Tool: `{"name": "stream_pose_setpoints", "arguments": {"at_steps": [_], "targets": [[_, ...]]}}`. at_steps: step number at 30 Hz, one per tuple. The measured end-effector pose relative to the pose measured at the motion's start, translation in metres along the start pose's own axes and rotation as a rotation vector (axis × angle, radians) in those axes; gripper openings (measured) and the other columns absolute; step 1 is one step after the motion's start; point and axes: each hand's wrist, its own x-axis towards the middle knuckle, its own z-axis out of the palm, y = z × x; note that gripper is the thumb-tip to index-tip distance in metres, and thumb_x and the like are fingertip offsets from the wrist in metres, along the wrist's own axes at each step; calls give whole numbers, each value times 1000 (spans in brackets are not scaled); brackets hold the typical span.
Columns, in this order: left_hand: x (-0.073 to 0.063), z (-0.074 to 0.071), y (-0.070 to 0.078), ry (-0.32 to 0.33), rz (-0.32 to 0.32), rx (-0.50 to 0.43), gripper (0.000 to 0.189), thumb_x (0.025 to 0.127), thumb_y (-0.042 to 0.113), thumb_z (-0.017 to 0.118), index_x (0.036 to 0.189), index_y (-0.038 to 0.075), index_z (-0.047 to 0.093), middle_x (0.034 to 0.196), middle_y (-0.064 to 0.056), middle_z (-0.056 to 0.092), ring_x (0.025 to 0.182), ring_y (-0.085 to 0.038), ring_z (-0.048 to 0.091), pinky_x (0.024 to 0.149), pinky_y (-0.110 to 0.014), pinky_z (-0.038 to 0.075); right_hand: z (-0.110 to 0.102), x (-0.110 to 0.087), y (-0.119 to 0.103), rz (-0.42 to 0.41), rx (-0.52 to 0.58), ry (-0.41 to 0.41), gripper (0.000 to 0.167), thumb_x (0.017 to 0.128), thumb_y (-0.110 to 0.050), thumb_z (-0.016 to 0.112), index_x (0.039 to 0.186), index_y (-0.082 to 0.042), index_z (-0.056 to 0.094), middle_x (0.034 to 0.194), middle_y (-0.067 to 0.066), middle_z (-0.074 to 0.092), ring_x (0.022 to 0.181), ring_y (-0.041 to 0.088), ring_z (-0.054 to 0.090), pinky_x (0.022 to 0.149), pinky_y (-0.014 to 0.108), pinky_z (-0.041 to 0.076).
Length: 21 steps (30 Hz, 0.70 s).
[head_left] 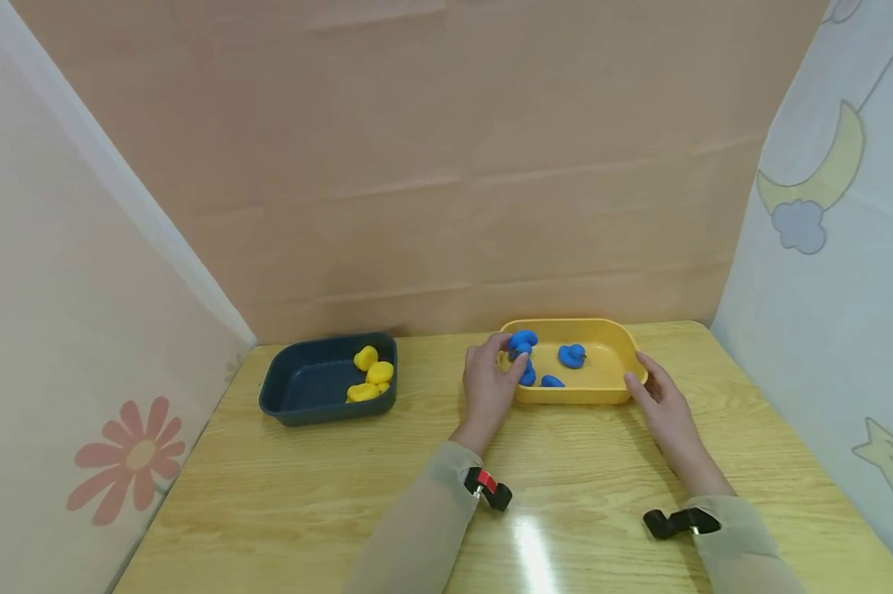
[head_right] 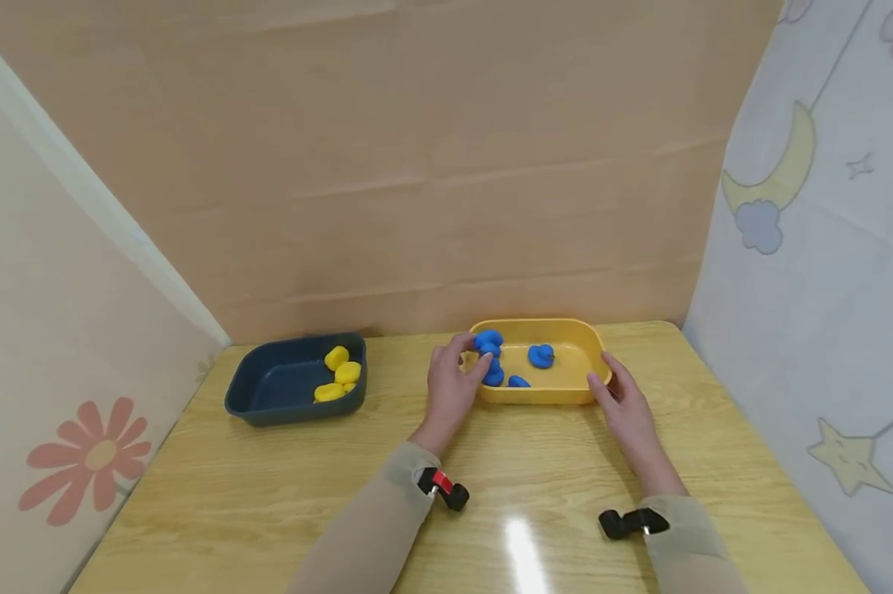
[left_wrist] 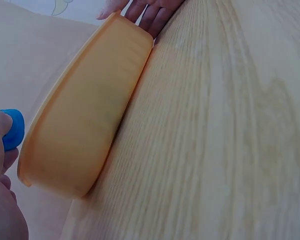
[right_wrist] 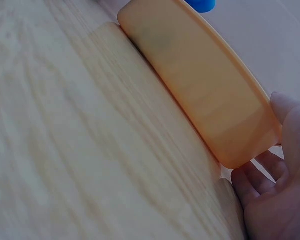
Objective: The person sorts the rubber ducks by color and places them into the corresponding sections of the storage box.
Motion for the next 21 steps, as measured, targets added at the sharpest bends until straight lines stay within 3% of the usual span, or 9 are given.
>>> {"name": "stream_pose_setpoints", "arguments": {"at_steps": [5, 12, 17, 21], "targets": [[4, 4, 4, -49, -10, 32, 39, 102, 36, 83, 136, 17, 75, 124, 4, 79, 113, -21, 58, 96, -38, 53, 2, 3, 2, -12, 18, -3, 79, 117, -47, 53, 179, -17, 16, 182, 23, 10, 163, 54, 15, 126, 71, 21], [4, 10, 10, -101, -46, 87, 39, 101, 38, 85, 136, 24, 76, 115, 9, 77, 109, -17, 55, 90, -34, 48, 2, 3, 3, -1, 15, -3, 78, 117, -49, 53, 179, -19, 16, 182, 23, 12, 163, 53, 17, 126, 70, 22], [5, 12, 8, -110, 3, 124, 45, 100, 36, 86, 140, 20, 75, 120, 3, 80, 111, -21, 58, 99, -40, 46, 1, 2, 1, 6, 23, -6, 79, 117, -50, 53, 179, -19, 16, 182, 22, 11, 164, 52, 16, 127, 69, 21], [5, 11, 5, -70, 47, 119, 40, 100, 30, 86, 137, 17, 76, 120, -3, 80, 110, -26, 60, 99, -45, 47, 0, 0, 0, 9, 2, 1, 79, 117, -50, 53, 179, -18, 16, 182, 22, 12, 164, 52, 18, 126, 69, 23]]}}
